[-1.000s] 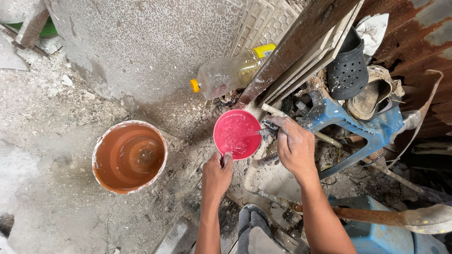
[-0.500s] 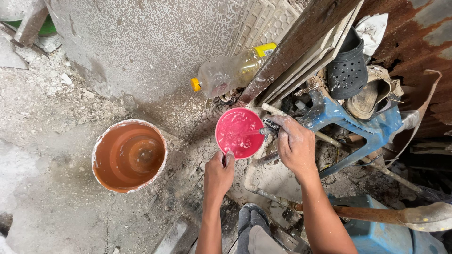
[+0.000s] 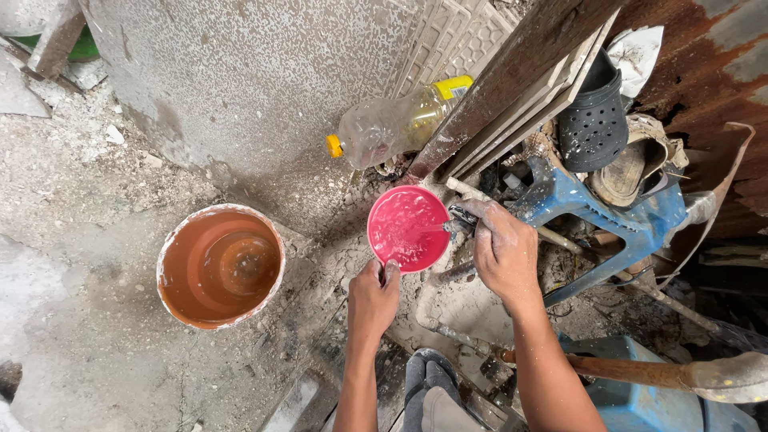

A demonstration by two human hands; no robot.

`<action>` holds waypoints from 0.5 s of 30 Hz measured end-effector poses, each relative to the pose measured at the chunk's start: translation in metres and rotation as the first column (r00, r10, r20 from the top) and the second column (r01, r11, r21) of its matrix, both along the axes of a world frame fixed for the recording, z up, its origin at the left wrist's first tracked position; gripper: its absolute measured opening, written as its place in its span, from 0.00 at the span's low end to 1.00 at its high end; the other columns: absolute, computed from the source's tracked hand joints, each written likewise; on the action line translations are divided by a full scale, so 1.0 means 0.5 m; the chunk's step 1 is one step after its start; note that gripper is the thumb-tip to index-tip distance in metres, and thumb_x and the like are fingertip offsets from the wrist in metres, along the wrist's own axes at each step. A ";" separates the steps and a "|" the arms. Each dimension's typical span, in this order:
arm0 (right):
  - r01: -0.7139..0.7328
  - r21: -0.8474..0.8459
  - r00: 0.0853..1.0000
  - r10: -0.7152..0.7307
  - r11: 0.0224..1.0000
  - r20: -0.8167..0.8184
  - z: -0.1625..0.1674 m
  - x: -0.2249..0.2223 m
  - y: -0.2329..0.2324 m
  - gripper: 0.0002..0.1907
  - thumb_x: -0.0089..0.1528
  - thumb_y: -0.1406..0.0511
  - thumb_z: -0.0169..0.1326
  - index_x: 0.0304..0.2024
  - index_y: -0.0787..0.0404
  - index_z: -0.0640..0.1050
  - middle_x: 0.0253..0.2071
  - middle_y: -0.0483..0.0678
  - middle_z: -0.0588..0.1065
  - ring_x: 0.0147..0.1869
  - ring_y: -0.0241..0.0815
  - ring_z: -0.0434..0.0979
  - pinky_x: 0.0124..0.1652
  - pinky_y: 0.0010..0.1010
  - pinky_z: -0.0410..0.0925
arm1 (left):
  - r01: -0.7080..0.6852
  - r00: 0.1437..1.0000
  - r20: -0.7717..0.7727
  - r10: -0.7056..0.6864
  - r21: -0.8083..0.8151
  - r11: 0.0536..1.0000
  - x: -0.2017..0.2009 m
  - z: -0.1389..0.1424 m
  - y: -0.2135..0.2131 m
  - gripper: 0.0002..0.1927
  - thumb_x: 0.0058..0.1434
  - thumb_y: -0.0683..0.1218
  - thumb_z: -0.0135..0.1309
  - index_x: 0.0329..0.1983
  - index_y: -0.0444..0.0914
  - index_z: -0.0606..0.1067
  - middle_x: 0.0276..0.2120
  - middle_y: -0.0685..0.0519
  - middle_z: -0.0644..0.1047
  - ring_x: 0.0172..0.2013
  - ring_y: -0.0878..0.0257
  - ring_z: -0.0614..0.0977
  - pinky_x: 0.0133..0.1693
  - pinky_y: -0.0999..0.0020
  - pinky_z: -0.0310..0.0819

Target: The person brushes liquid onto decorative molding pieces, then scrapes and rinses dried plaster residue out of a plastic bucket and a terracotta bowl by hand, dipping them in water, and finally scrubs a small pink bowl with a brush in water.

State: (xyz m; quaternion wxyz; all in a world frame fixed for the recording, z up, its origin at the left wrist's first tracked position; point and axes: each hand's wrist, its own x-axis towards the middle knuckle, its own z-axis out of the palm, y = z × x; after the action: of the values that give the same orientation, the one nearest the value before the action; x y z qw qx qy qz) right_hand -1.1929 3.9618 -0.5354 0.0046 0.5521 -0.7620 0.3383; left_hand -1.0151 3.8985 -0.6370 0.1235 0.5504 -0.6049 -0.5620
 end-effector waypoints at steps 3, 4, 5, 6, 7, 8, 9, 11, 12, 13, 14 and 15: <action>-0.005 -0.004 1.000 0.005 1.000 -0.006 0.000 0.000 0.002 0.19 0.62 0.74 0.43 0.50 0.58 0.81 0.34 0.55 0.75 0.33 0.56 0.76 0.35 0.43 0.69 | 0.008 1.000 0.016 -0.009 0.016 1.000 -0.002 0.001 0.000 0.17 0.67 0.52 0.49 0.40 0.33 0.77 0.28 0.42 0.82 0.28 0.53 0.85 0.36 0.54 0.76; -0.009 -0.010 1.000 0.009 1.000 -0.010 0.000 0.000 0.002 0.19 0.62 0.74 0.43 0.50 0.58 0.80 0.35 0.55 0.75 0.33 0.56 0.76 0.35 0.43 0.69 | 0.009 1.000 0.025 -0.010 0.028 1.000 -0.003 0.001 0.000 0.17 0.68 0.52 0.49 0.40 0.32 0.77 0.28 0.42 0.82 0.28 0.53 0.85 0.36 0.54 0.76; 0.003 0.002 1.000 -0.003 1.000 -0.002 0.000 0.000 0.002 0.19 0.62 0.74 0.43 0.50 0.57 0.81 0.34 0.55 0.75 0.32 0.56 0.76 0.35 0.43 0.69 | 0.011 1.000 0.026 -0.012 0.028 1.000 -0.003 0.001 0.001 0.17 0.68 0.52 0.49 0.40 0.33 0.77 0.28 0.42 0.82 0.28 0.52 0.85 0.36 0.54 0.76; 0.014 0.015 1.000 -0.015 1.000 0.006 -0.001 0.001 0.002 0.20 0.62 0.74 0.43 0.50 0.57 0.81 0.34 0.55 0.75 0.32 0.55 0.76 0.35 0.43 0.69 | 0.013 1.000 0.027 -0.014 0.028 1.000 -0.003 0.001 0.001 0.17 0.67 0.52 0.49 0.41 0.33 0.77 0.28 0.42 0.82 0.29 0.52 0.85 0.36 0.54 0.76; 0.026 0.025 1.000 -0.026 0.999 0.013 -0.001 0.001 0.002 0.20 0.62 0.74 0.43 0.50 0.57 0.81 0.33 0.55 0.75 0.31 0.55 0.76 0.35 0.43 0.69 | 0.014 0.999 0.028 -0.015 0.026 1.000 -0.003 0.000 0.001 0.17 0.67 0.52 0.49 0.41 0.33 0.77 0.28 0.42 0.82 0.29 0.52 0.85 0.36 0.53 0.76; 0.022 0.022 1.000 -0.022 1.000 0.013 -0.002 0.000 0.002 0.20 0.62 0.74 0.43 0.50 0.57 0.81 0.33 0.55 0.75 0.31 0.55 0.76 0.34 0.43 0.69 | 0.008 1.000 0.024 -0.008 0.029 1.000 -0.003 -0.001 0.001 0.17 0.67 0.52 0.49 0.41 0.33 0.77 0.28 0.42 0.82 0.29 0.52 0.85 0.37 0.54 0.76; 0.018 0.020 1.000 -0.018 1.000 0.014 -0.002 0.000 0.002 0.20 0.62 0.74 0.44 0.50 0.57 0.81 0.34 0.55 0.75 0.31 0.55 0.76 0.34 0.43 0.69 | 0.001 1.000 0.022 -0.002 0.032 0.999 -0.003 -0.002 0.002 0.17 0.68 0.52 0.49 0.41 0.33 0.77 0.28 0.42 0.82 0.29 0.52 0.85 0.37 0.54 0.76; 0.007 0.010 1.000 -0.007 1.000 0.010 -0.002 -0.001 0.002 0.20 0.61 0.74 0.44 0.50 0.57 0.81 0.35 0.55 0.76 0.31 0.55 0.76 0.34 0.43 0.69 | -0.007 1.000 0.009 0.007 0.010 1.000 -0.003 -0.005 0.002 0.17 0.68 0.52 0.49 0.41 0.33 0.77 0.28 0.42 0.82 0.29 0.52 0.85 0.37 0.54 0.76; -0.001 0.004 1.000 0.001 1.000 0.007 -0.002 -0.002 0.001 0.20 0.61 0.74 0.44 0.50 0.57 0.81 0.36 0.55 0.76 0.31 0.55 0.76 0.34 0.42 0.69 | -0.009 1.000 0.001 0.009 -0.013 1.000 -0.004 -0.007 0.002 0.17 0.68 0.51 0.49 0.41 0.32 0.77 0.28 0.42 0.82 0.29 0.52 0.85 0.36 0.54 0.76; -0.008 -0.003 1.000 0.008 1.000 0.002 -0.001 -0.002 0.002 0.20 0.61 0.74 0.44 0.50 0.58 0.80 0.36 0.55 0.77 0.32 0.55 0.76 0.35 0.42 0.69 | -0.011 1.000 -0.009 0.011 -0.038 0.999 -0.003 -0.008 0.002 0.16 0.67 0.51 0.50 0.40 0.32 0.77 0.28 0.41 0.82 0.29 0.52 0.85 0.36 0.54 0.76; -0.011 -0.010 1.000 0.011 1.000 0.001 -0.002 -0.002 0.002 0.20 0.61 0.75 0.43 0.50 0.58 0.80 0.37 0.55 0.77 0.32 0.54 0.77 0.35 0.42 0.69 | -0.007 1.000 -0.002 0.007 -0.011 1.000 -0.004 -0.009 0.002 0.17 0.68 0.51 0.49 0.40 0.32 0.77 0.28 0.42 0.82 0.28 0.53 0.85 0.36 0.54 0.76; -0.014 -0.016 1.000 0.014 1.000 -0.001 -0.002 -0.002 0.002 0.20 0.61 0.75 0.43 0.50 0.58 0.80 0.38 0.55 0.77 0.32 0.54 0.77 0.35 0.42 0.69 | -0.003 1.000 0.005 0.003 0.016 1.000 -0.005 -0.011 0.001 0.17 0.68 0.51 0.48 0.39 0.32 0.78 0.27 0.42 0.82 0.28 0.54 0.85 0.35 0.54 0.77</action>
State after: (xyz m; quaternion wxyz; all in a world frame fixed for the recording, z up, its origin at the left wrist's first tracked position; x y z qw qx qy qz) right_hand -1.1938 3.9626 -0.5364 0.0071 0.5574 -0.7554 0.3444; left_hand -1.0174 3.8991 -0.6424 0.1184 0.5538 -0.6000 -0.5651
